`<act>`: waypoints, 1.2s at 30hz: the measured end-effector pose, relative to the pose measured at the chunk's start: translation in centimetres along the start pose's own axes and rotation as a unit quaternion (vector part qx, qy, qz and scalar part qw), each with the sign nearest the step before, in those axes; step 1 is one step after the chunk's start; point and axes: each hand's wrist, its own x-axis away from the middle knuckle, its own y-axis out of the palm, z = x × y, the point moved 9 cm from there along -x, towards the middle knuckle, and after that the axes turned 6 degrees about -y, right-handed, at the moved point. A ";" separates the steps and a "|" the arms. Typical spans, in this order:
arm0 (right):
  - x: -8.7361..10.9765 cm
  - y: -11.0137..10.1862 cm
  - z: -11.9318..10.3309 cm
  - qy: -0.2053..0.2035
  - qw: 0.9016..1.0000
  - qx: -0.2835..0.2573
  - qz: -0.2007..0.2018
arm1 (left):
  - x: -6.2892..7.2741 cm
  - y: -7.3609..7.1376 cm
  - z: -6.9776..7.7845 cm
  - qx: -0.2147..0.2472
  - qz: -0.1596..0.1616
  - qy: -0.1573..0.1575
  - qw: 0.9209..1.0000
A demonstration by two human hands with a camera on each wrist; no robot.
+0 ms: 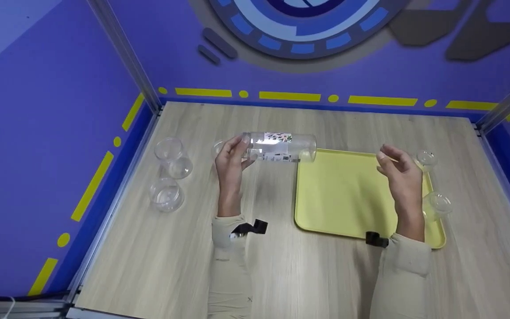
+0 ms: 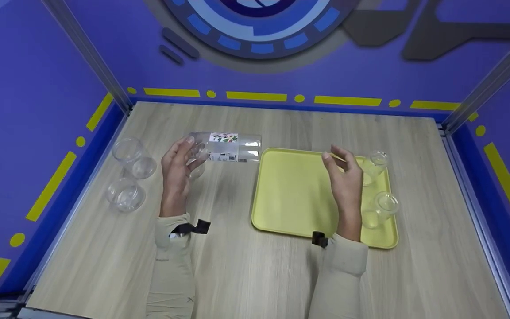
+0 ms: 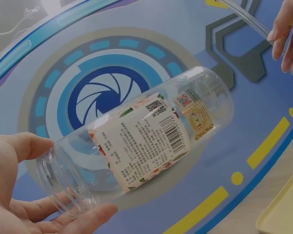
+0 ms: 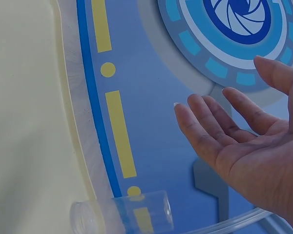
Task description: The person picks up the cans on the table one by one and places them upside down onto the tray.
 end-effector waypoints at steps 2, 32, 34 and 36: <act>0.1 0.0 0.0 0.001 1.000 0.000 -0.001 | 0.0 0.1 0.0 0.000 -0.001 -0.001 1.000; 0.3 1.2 0.2 0.002 1.000 -0.009 -0.018 | 0.4 1.2 0.1 -0.009 -0.011 0.006 1.000; 0.3 1.4 0.2 0.003 1.000 -0.016 -0.020 | 0.4 1.3 0.0 -0.006 -0.010 0.002 1.000; 0.3 1.5 0.3 0.005 1.000 -0.021 -0.023 | 0.4 1.4 0.0 -0.003 -0.009 -0.002 1.000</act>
